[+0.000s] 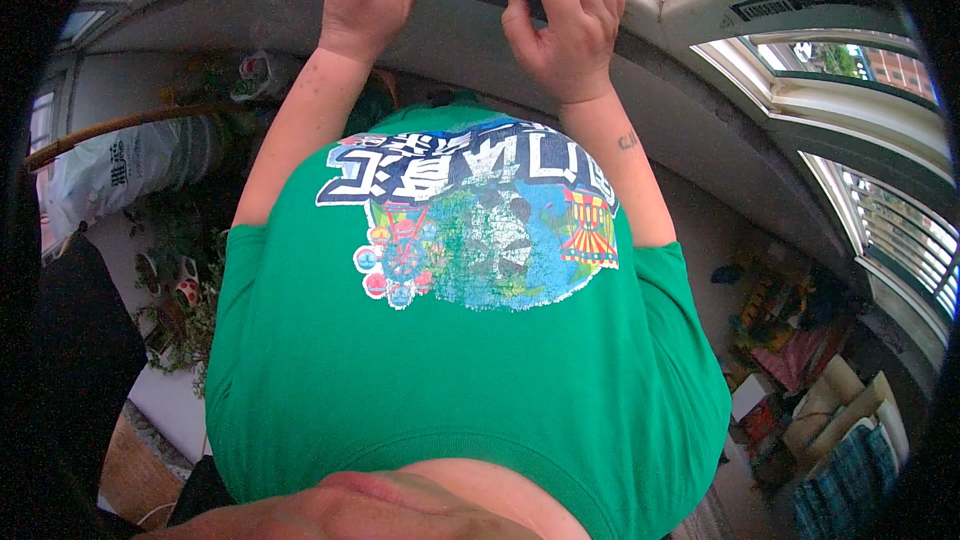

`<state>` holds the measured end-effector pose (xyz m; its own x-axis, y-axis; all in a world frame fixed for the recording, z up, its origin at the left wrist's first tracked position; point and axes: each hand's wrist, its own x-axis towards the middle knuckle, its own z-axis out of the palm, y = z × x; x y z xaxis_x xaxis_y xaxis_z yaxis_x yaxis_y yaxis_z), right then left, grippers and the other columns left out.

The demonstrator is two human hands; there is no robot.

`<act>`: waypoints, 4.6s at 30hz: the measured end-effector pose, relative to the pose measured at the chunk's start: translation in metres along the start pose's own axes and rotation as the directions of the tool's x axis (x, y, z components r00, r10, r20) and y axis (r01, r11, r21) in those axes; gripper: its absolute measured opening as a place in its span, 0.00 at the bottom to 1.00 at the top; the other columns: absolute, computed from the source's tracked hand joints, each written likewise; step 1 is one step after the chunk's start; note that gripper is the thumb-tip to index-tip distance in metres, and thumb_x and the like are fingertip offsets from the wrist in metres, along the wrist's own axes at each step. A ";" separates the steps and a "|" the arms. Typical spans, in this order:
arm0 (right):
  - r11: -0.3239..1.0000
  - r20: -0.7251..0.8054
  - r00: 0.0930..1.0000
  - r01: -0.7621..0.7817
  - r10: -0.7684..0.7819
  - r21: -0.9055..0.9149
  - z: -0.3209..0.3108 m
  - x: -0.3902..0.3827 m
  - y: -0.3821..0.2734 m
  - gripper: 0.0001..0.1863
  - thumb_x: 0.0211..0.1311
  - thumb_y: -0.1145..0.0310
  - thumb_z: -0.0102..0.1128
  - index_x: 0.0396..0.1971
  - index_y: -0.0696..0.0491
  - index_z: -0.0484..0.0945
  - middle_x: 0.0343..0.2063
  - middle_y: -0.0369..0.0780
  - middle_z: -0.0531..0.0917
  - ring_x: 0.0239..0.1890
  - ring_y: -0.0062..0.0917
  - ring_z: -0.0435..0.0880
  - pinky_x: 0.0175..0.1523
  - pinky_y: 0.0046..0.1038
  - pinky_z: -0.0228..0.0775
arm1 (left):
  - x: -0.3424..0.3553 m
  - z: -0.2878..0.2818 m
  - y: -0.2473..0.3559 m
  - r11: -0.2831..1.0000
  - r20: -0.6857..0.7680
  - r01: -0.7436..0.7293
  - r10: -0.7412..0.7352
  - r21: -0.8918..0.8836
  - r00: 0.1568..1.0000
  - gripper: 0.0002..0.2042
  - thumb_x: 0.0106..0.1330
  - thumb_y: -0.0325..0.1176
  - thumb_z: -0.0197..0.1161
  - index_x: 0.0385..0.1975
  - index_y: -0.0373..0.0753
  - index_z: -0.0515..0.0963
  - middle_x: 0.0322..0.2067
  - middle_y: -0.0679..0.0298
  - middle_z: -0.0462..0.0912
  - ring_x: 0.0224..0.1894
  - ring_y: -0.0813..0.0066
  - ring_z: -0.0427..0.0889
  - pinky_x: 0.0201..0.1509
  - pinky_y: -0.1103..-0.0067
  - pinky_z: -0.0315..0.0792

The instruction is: The person uses a thin stick to pry and adjust a seal or strip along the top frame of a window. They then use their fingers to press and smooth the strip into place along the frame.

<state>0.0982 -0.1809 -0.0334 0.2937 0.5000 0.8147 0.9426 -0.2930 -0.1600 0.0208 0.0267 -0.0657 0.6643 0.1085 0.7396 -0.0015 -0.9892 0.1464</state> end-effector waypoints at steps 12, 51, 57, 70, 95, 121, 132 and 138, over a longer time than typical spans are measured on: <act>1.000 -0.019 1.000 -0.003 0.003 0.002 0.004 -0.002 0.002 0.13 0.52 0.68 0.65 0.40 0.49 0.83 0.46 0.36 0.84 0.50 0.27 0.79 0.57 0.28 0.63 | -0.005 0.012 -0.006 0.994 -0.061 -0.090 0.093 0.062 0.994 0.08 0.58 0.33 0.65 0.29 0.43 0.71 0.30 0.60 0.70 0.31 0.61 0.78 0.33 0.68 0.77; 1.000 -0.049 0.999 0.012 -0.013 -0.012 0.009 -0.010 0.014 0.14 0.49 0.69 0.66 0.39 0.46 0.82 0.46 0.32 0.82 0.50 0.27 0.77 0.56 0.30 0.61 | -0.015 0.003 -0.010 0.998 -0.095 -0.002 -0.005 -0.063 0.995 0.06 0.60 0.32 0.64 0.32 0.40 0.74 0.29 0.59 0.74 0.33 0.59 0.79 0.35 0.69 0.77; 0.999 -0.007 1.000 -0.004 0.004 -0.032 0.004 -0.002 -0.002 0.13 0.51 0.70 0.65 0.39 0.49 0.83 0.46 0.35 0.84 0.50 0.27 0.79 0.57 0.28 0.62 | -0.011 0.006 -0.003 0.986 -0.212 -0.068 0.035 -0.151 0.977 0.08 0.59 0.31 0.67 0.35 0.40 0.76 0.32 0.60 0.77 0.34 0.60 0.80 0.39 0.71 0.77; 0.999 -0.006 0.999 0.037 -0.037 -0.005 0.010 -0.007 0.004 0.13 0.50 0.69 0.66 0.39 0.48 0.83 0.47 0.34 0.83 0.51 0.27 0.78 0.57 0.28 0.62 | -0.009 0.001 -0.021 0.977 -0.168 -0.107 0.076 -0.182 0.983 0.07 0.56 0.25 0.67 0.32 0.37 0.77 0.32 0.58 0.79 0.34 0.60 0.81 0.38 0.73 0.77; 0.998 -0.003 0.999 0.049 -0.050 -0.047 0.011 -0.005 -0.005 0.14 0.49 0.68 0.66 0.40 0.45 0.82 0.47 0.30 0.80 0.51 0.24 0.76 0.56 0.29 0.60 | -0.013 -0.013 -0.018 0.978 -0.153 -0.133 0.109 -0.158 0.982 0.08 0.56 0.25 0.67 0.32 0.39 0.74 0.33 0.59 0.77 0.33 0.60 0.81 0.36 0.73 0.78; 0.997 0.003 0.998 0.062 -0.062 -0.054 0.012 -0.005 -0.006 0.15 0.48 0.69 0.66 0.39 0.44 0.82 0.48 0.30 0.80 0.52 0.25 0.76 0.57 0.30 0.61 | -0.018 -0.003 -0.009 0.997 -0.255 -0.066 0.072 0.033 0.964 0.09 0.55 0.28 0.67 0.34 0.39 0.77 0.33 0.61 0.79 0.33 0.62 0.81 0.37 0.72 0.78; 0.996 0.007 0.997 0.073 -0.073 -0.053 0.014 -0.005 -0.008 0.15 0.48 0.69 0.66 0.39 0.45 0.82 0.49 0.31 0.80 0.53 0.25 0.75 0.58 0.30 0.60 | -0.017 -0.005 -0.013 0.998 -0.284 -0.057 0.054 -0.001 0.957 0.09 0.52 0.26 0.67 0.32 0.39 0.77 0.32 0.59 0.81 0.34 0.60 0.83 0.38 0.72 0.79; 0.994 0.030 0.996 0.088 -0.087 -0.065 0.014 -0.007 -0.005 0.15 0.50 0.68 0.66 0.41 0.44 0.82 0.50 0.30 0.79 0.53 0.24 0.75 0.59 0.31 0.60 | -0.024 -0.013 -0.019 0.999 -0.274 -0.024 0.012 -0.039 0.962 0.09 0.53 0.26 0.69 0.33 0.39 0.78 0.33 0.60 0.82 0.35 0.60 0.83 0.39 0.71 0.78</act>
<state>0.0937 -0.1710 -0.0462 0.2157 0.5476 0.8085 0.9526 -0.3000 -0.0509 -0.0049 0.0446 -0.0777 0.4336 0.1194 0.8932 -0.0462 -0.9869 0.1543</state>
